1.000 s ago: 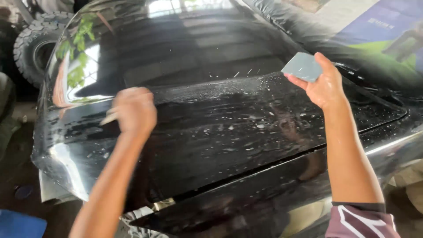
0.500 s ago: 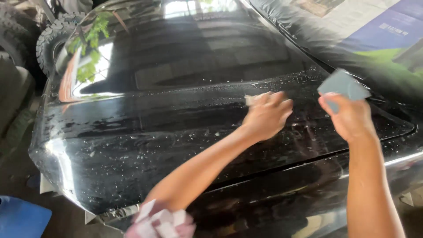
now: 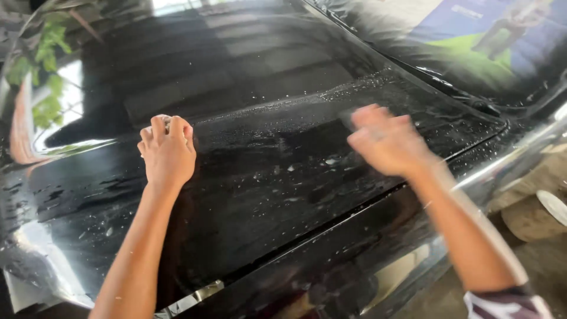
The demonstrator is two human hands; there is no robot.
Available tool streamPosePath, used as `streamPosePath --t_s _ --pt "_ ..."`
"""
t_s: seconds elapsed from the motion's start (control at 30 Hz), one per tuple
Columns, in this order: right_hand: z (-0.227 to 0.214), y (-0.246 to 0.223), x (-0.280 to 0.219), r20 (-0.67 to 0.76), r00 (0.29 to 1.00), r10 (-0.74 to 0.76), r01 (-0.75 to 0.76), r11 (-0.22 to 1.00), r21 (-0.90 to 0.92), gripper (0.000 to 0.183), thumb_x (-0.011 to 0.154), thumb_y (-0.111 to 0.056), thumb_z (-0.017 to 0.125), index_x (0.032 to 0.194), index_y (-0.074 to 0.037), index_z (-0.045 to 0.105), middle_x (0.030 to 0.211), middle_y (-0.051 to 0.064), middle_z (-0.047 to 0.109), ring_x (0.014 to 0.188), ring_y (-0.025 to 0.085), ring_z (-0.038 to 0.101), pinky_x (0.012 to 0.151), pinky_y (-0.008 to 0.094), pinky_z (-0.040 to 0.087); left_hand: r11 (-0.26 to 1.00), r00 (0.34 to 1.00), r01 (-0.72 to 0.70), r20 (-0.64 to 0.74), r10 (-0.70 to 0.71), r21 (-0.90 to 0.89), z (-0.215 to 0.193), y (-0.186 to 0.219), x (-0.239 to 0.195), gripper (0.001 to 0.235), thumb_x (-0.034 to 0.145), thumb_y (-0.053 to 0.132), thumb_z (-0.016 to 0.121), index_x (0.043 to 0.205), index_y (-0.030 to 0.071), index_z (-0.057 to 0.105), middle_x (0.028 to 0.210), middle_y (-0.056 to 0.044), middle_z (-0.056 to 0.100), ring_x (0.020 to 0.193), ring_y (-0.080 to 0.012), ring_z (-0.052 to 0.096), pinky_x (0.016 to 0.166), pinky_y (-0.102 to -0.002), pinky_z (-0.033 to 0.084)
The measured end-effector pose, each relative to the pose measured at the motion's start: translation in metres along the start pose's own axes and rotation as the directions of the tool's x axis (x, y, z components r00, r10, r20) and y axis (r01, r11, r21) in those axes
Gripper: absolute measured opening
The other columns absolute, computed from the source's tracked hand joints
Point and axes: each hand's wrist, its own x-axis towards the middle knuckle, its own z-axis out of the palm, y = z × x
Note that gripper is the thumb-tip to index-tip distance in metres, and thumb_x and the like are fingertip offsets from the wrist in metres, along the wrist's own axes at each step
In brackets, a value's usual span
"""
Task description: The person scrubs the hood of a black car using a sanding block and a cloth. They repeatedly wipe the surface, occasionally dipping the sanding block into a bucket of water to clean it before resuming the scrubbing process.
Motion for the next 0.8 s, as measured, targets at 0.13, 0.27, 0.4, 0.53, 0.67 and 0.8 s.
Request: streamPosePath --t_s 0.13,0.27,0.4,0.53,0.67,0.8 --pt "-0.009 0.028 0.000 0.082 0.942 0.325 -0.281 0.899 -0.337 0.032 0.101 -0.036 0.046 0.113 -0.014 0.067 0.131 0.016 0.059 0.123 0.037 0.057 0.091 0.057 0.049 1.000 0.999 0.011 -0.031 -0.010 0.029 -0.005 0.004 0.006 0.011 0.105 0.023 0.064 0.110 0.014 0.063 0.130 -0.018 0.055 0.112 -0.0464 0.056 0.088 -0.060 0.047" --pt "0.013 -0.035 -0.004 -0.105 0.991 0.077 -0.070 0.995 0.067 0.043 0.090 -0.041 0.055 0.115 -0.007 0.063 0.129 0.016 0.061 0.125 0.037 0.056 0.103 0.050 0.046 0.999 0.998 0.034 0.053 -0.036 0.022 -0.008 0.005 0.004 0.012 0.104 0.026 0.064 0.110 0.015 0.065 0.127 -0.018 0.056 0.110 -0.0476 0.055 0.086 -0.063 0.046" --pt "0.034 0.093 -0.017 -0.135 0.990 0.040 -0.042 0.999 -0.011 0.058 0.101 -0.041 0.052 0.142 -0.001 0.053 0.151 0.023 0.046 0.140 0.043 0.044 0.110 0.062 0.035 0.999 0.999 0.036 0.023 -0.036 0.023 0.000 0.001 0.001 0.013 0.106 0.027 0.062 0.113 0.016 0.066 0.131 -0.021 0.056 0.114 -0.0482 0.054 0.090 -0.061 0.046" --pt "0.013 0.108 0.002 0.060 0.948 0.312 -0.294 0.934 -0.205 0.040 0.101 -0.039 0.047 0.122 -0.008 0.061 0.144 0.020 0.045 0.134 0.041 0.045 0.099 0.065 0.041 0.990 0.998 0.063 -0.014 -0.061 0.125 0.017 0.004 0.005 0.015 0.104 0.029 0.063 0.112 0.017 0.067 0.130 -0.019 0.057 0.115 -0.0482 0.054 0.090 -0.061 0.046" --pt "0.020 -0.037 0.054 0.140 0.986 0.091 -0.101 0.993 0.064 0.041 0.093 -0.044 0.053 0.112 -0.009 0.065 0.135 0.014 0.057 0.128 0.036 0.052 0.104 0.054 0.043 0.970 0.994 0.109 -0.020 -0.107 0.218 0.025 0.003 0.002 0.017 0.098 0.027 0.066 0.111 0.016 0.067 0.130 -0.019 0.056 0.116 -0.0480 0.054 0.091 -0.060 0.047" --pt "0.064 0.036 0.074 -0.233 0.855 -0.463 0.492 0.867 0.081 0.057 0.102 -0.044 0.052 0.132 0.003 0.061 0.143 0.024 0.051 0.140 0.042 0.046 0.111 0.059 0.034 0.969 0.981 0.193 -0.010 -0.194 0.156 0.025 0.002 -0.012 0.016 0.113 0.030 0.063 0.111 0.015 0.067 0.132 -0.021 0.053 0.121 -0.0518 0.051 0.095 -0.063 0.045"
